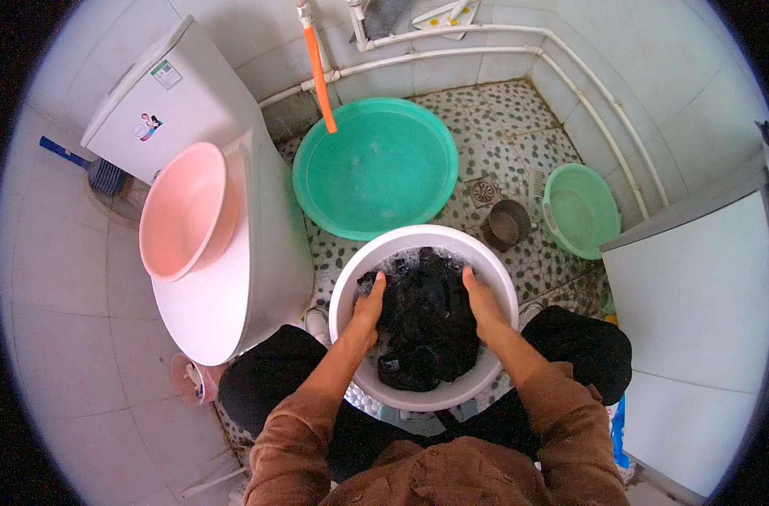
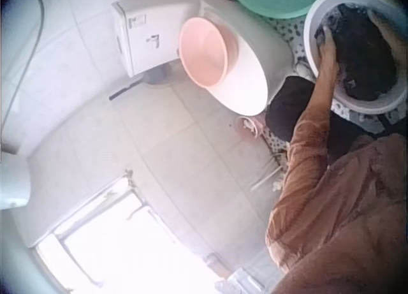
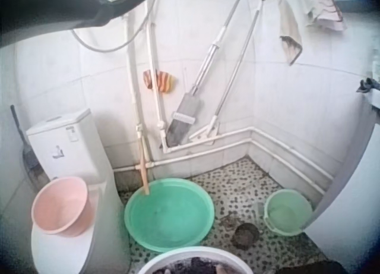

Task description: The person sits on the floor and washes a dark garment by hand in a white basin filled with water. They repeatedly submerge, agitate, and wring the fabric to clean it.

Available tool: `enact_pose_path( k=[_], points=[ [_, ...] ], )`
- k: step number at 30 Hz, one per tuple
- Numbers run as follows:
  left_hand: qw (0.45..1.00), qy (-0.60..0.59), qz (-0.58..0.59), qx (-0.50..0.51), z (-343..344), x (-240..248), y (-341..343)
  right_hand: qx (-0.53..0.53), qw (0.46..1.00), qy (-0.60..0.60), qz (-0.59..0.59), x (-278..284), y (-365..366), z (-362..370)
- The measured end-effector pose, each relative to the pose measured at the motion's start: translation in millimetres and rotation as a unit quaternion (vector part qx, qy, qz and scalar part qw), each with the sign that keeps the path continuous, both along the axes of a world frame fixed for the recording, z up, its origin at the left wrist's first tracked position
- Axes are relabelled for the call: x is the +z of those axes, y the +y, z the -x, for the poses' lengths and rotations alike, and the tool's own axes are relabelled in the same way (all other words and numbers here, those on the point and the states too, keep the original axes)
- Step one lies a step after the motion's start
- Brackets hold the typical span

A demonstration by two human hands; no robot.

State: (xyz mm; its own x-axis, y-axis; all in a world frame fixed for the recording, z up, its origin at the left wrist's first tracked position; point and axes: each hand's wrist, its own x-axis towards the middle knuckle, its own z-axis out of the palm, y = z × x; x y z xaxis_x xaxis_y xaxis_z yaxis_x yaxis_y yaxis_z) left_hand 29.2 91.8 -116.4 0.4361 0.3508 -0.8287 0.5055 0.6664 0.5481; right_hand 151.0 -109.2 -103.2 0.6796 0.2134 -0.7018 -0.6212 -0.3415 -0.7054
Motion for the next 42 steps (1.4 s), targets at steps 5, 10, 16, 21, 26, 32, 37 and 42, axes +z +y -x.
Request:
enact_pose_path(
  k=[5,10,16,21,26,32,37,42],
  points=[
    [0.998,-0.013,-0.056,-0.031,-14.8,-33.2,3.8,0.044,0.998,-0.005,-0.039,18.9,18.5,-4.1],
    [0.991,-0.135,0.0,-0.006,-18.5,11.2,-0.1,0.046,0.989,-0.029,-0.138,37.9,13.2,2.9],
    [0.949,-0.291,-0.124,0.005,-7.8,87.5,-12.8,0.12,0.96,-0.181,-0.177,87.3,0.9,9.0],
    [0.933,-0.312,-0.168,-0.061,27.2,95.9,-10.9,0.111,0.935,-0.285,-0.181,82.9,-20.0,20.4],
    [0.767,-0.197,-0.531,-0.301,54.6,77.9,-36.7,0.269,0.835,-0.478,0.027,75.4,-27.8,53.2],
    [0.648,-0.081,-0.598,-0.464,58.7,62.0,-56.5,0.42,0.751,-0.488,0.147,59.0,-22.3,56.2],
    [0.648,-0.048,-0.603,-0.463,30.1,37.8,-43.8,0.416,0.729,-0.511,0.184,34.5,3.4,33.2],
    [0.629,-0.049,-0.668,-0.394,20.1,21.7,-43.9,0.371,0.738,-0.528,0.2,19.2,12.9,28.3]
  ],
)
